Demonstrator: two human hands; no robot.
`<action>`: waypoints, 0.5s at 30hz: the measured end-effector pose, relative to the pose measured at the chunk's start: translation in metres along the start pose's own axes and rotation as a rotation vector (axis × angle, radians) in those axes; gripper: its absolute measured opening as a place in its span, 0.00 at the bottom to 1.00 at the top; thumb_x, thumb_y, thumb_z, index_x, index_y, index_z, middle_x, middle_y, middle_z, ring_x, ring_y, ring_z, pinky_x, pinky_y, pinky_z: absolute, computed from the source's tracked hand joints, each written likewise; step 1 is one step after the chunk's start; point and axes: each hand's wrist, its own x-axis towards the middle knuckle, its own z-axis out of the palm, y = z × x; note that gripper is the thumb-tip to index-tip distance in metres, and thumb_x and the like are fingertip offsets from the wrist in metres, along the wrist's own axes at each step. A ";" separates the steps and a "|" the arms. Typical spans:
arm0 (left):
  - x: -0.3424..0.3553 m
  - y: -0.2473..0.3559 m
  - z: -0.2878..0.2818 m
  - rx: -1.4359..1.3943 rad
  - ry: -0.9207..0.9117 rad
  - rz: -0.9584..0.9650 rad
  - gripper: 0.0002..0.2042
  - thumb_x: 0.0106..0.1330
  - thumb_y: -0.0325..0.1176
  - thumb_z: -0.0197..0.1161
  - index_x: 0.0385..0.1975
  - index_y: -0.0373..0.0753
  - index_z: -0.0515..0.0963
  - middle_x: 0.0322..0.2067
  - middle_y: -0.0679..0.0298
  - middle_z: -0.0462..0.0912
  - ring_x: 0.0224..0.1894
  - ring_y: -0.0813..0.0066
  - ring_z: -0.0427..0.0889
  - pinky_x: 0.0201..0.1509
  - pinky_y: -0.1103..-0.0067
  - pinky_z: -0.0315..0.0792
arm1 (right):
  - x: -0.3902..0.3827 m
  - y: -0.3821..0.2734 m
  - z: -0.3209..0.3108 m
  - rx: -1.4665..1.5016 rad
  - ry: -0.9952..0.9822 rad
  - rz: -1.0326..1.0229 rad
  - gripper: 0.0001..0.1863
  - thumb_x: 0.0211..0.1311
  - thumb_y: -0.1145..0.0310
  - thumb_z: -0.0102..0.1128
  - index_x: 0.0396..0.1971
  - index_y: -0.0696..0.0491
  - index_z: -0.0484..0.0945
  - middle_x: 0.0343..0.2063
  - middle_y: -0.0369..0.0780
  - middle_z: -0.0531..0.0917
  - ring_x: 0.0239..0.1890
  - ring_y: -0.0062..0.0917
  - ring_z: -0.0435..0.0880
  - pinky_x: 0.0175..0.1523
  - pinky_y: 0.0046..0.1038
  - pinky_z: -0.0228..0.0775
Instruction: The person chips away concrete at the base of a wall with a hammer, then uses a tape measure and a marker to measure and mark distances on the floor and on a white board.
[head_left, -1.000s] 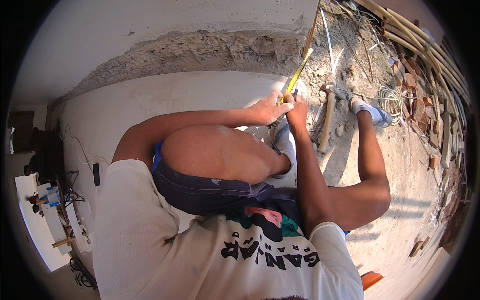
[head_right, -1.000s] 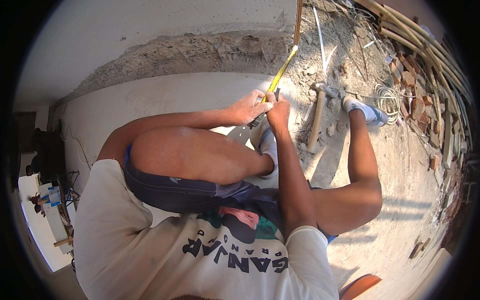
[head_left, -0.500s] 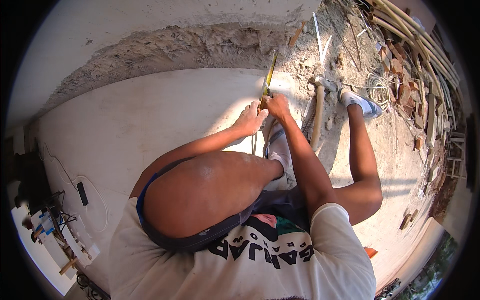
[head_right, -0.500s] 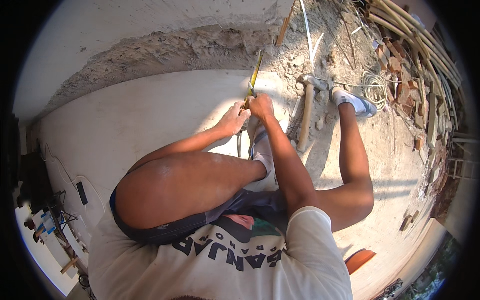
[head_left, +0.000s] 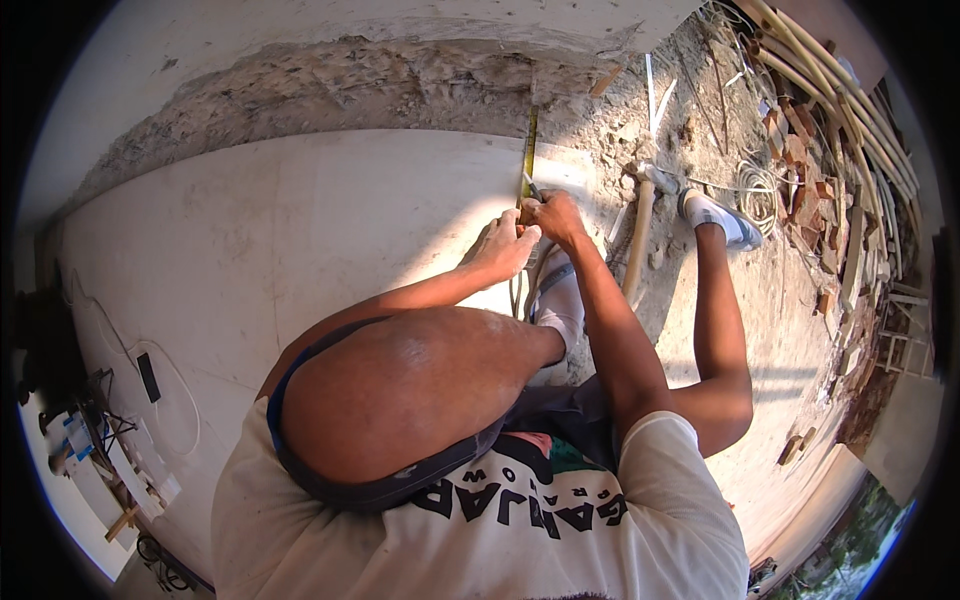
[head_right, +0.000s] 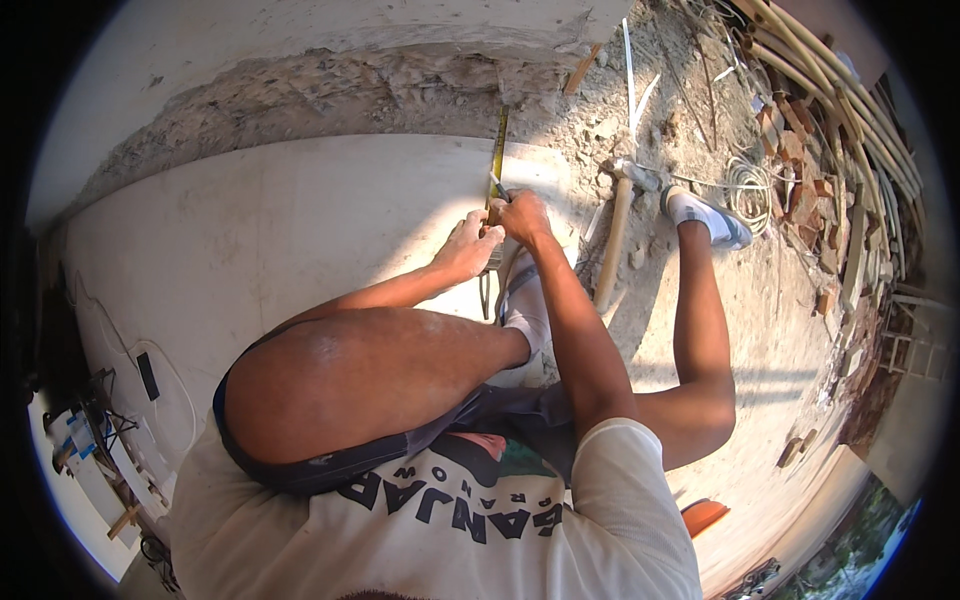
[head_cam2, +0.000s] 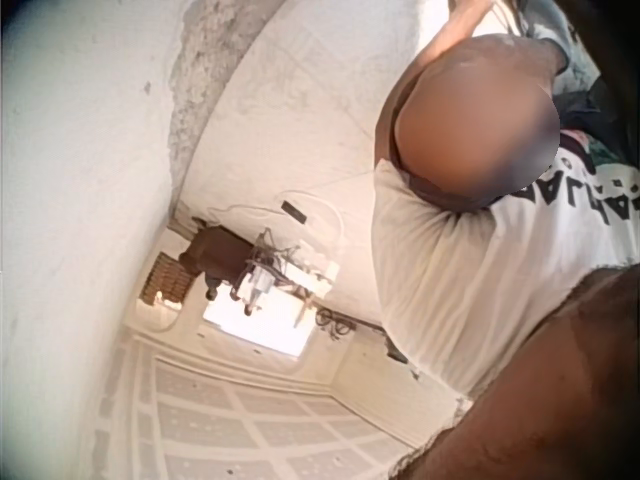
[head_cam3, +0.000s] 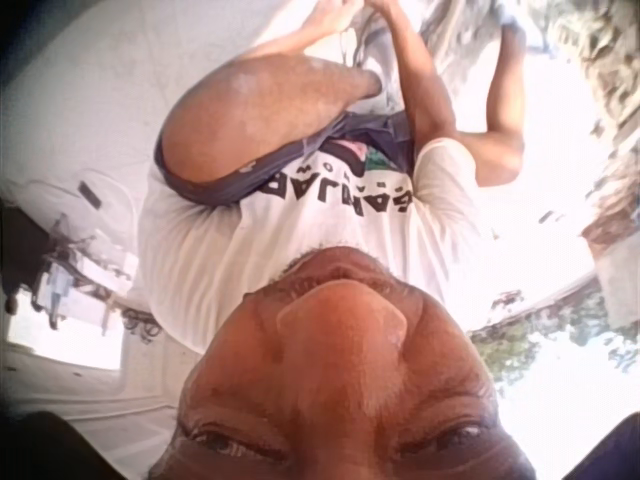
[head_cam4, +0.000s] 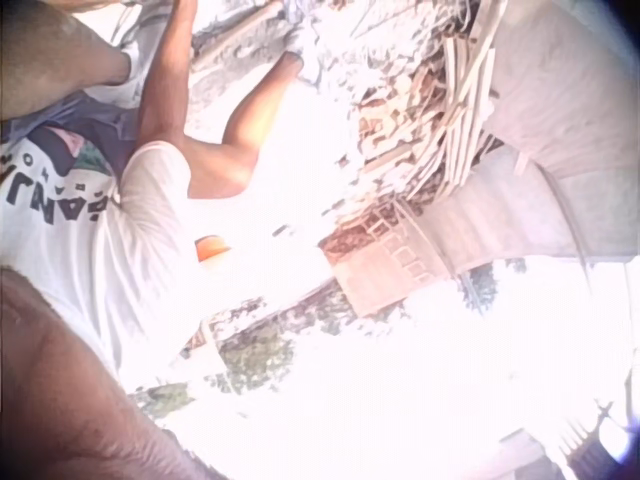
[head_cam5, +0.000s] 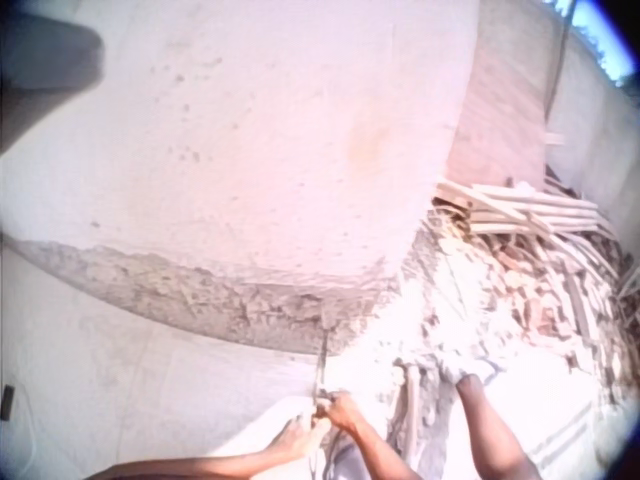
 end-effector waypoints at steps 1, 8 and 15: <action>0.000 0.002 0.001 -0.012 -0.006 -0.010 0.32 0.66 0.49 0.50 0.62 0.30 0.57 0.55 0.43 0.70 0.58 0.54 0.70 0.62 0.67 0.63 | -0.001 0.002 -0.001 0.008 0.000 0.018 0.17 0.61 0.58 0.58 0.28 0.60 0.81 0.22 0.45 0.83 0.24 0.28 0.81 0.34 0.32 0.70; -0.004 0.006 0.000 0.004 0.020 -0.007 0.30 0.66 0.49 0.50 0.60 0.32 0.60 0.52 0.46 0.73 0.55 0.56 0.73 0.59 0.67 0.65 | -0.005 -0.003 -0.004 0.021 -0.001 0.035 0.16 0.59 0.59 0.61 0.28 0.59 0.82 0.20 0.42 0.83 0.23 0.24 0.80 0.33 0.30 0.71; -0.010 -0.001 -0.003 -0.011 0.094 -0.018 0.28 0.64 0.48 0.53 0.55 0.31 0.64 0.48 0.47 0.73 0.52 0.57 0.74 0.57 0.67 0.66 | -0.006 -0.005 0.005 0.088 -0.026 0.014 0.15 0.55 0.60 0.62 0.27 0.58 0.83 0.22 0.47 0.82 0.26 0.33 0.81 0.35 0.34 0.71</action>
